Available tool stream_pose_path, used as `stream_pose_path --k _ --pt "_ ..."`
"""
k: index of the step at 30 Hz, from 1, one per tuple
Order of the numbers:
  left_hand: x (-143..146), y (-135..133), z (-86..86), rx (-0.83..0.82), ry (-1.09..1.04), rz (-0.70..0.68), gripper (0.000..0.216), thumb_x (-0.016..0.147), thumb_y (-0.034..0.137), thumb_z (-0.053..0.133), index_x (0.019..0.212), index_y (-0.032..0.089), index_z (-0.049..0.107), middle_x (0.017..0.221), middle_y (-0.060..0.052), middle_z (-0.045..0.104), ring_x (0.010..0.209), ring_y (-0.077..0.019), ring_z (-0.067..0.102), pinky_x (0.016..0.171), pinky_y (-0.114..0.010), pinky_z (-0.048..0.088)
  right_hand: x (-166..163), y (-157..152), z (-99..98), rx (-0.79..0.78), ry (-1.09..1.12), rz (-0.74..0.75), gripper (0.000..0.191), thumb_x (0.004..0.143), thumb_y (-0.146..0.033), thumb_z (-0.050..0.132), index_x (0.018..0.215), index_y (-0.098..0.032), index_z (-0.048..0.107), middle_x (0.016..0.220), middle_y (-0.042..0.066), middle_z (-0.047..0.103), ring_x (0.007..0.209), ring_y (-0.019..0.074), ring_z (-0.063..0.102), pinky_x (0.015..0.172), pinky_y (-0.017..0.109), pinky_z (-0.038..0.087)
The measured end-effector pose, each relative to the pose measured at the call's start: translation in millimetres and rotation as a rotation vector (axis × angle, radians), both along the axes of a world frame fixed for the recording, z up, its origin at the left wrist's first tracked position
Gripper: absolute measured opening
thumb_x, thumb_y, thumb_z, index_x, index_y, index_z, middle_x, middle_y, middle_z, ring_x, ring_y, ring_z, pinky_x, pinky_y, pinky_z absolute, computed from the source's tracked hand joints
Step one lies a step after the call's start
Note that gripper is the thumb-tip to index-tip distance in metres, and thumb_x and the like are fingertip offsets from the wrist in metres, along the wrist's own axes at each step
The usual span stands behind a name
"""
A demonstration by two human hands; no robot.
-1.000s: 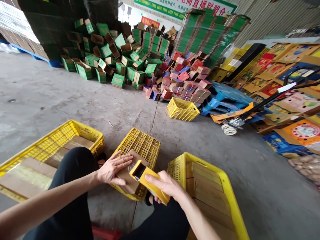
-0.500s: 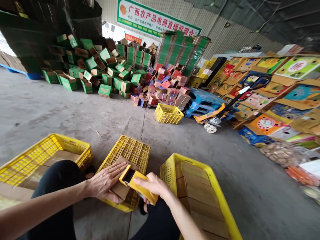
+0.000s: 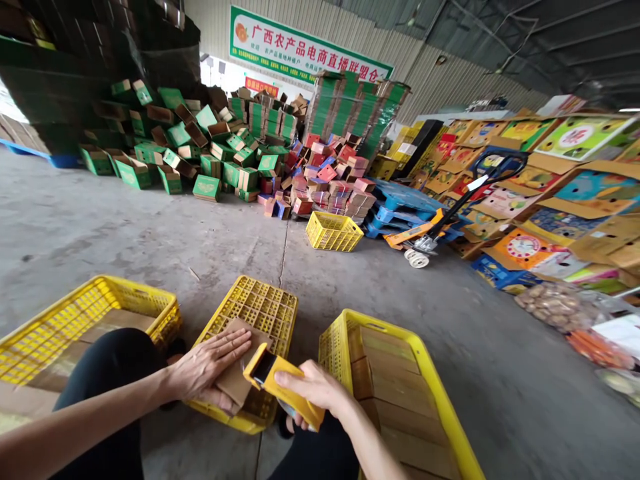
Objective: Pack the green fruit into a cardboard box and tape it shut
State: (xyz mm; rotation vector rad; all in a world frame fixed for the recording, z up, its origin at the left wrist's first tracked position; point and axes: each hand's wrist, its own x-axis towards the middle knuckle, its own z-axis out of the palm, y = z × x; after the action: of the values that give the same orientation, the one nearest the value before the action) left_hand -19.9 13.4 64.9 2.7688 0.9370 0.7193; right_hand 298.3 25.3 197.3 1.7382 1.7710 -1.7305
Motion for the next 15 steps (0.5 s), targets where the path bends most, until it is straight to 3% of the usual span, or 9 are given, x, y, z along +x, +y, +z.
stream_pose_path --k 7,11,15 --pt "2 -3 9.1 -0.027 0.076 -0.024 0.121 0.085 0.090 0.060 0.175 0.025 0.013 0.178 -0.019 0.021 0.161 -0.0422 0.030 0.130 -0.056 0.031 -1 -2 -5.7 -0.013 -0.046 -0.054 0.065 0.086 -0.084 0.067 0.093 -0.020 0.061 0.056 0.002 0.070 0.058 0.0240 0.076 0.054 0.028 0.060" --pt "16 -8 11.1 -0.045 0.110 -0.066 0.126 0.090 0.084 0.061 0.175 0.017 -0.003 0.178 -0.021 0.019 0.163 -0.0411 0.026 0.132 -0.054 0.027 3 -3 -8.4 -0.007 -0.047 -0.070 0.057 0.091 -0.076 0.067 0.095 -0.020 0.061 0.058 0.002 0.070 0.059 0.0235 0.076 0.058 0.029 0.063" --pt "25 -11 8.5 -0.056 0.131 -0.099 0.129 0.092 0.079 0.064 0.173 0.013 -0.011 0.177 -0.023 0.019 0.163 -0.0400 0.024 0.132 -0.051 0.029 6 -6 -13.4 0.003 -0.019 -0.096 0.061 0.089 -0.079 0.068 0.096 -0.020 0.059 0.058 0.002 0.071 0.056 0.0227 0.075 0.054 0.027 0.061"
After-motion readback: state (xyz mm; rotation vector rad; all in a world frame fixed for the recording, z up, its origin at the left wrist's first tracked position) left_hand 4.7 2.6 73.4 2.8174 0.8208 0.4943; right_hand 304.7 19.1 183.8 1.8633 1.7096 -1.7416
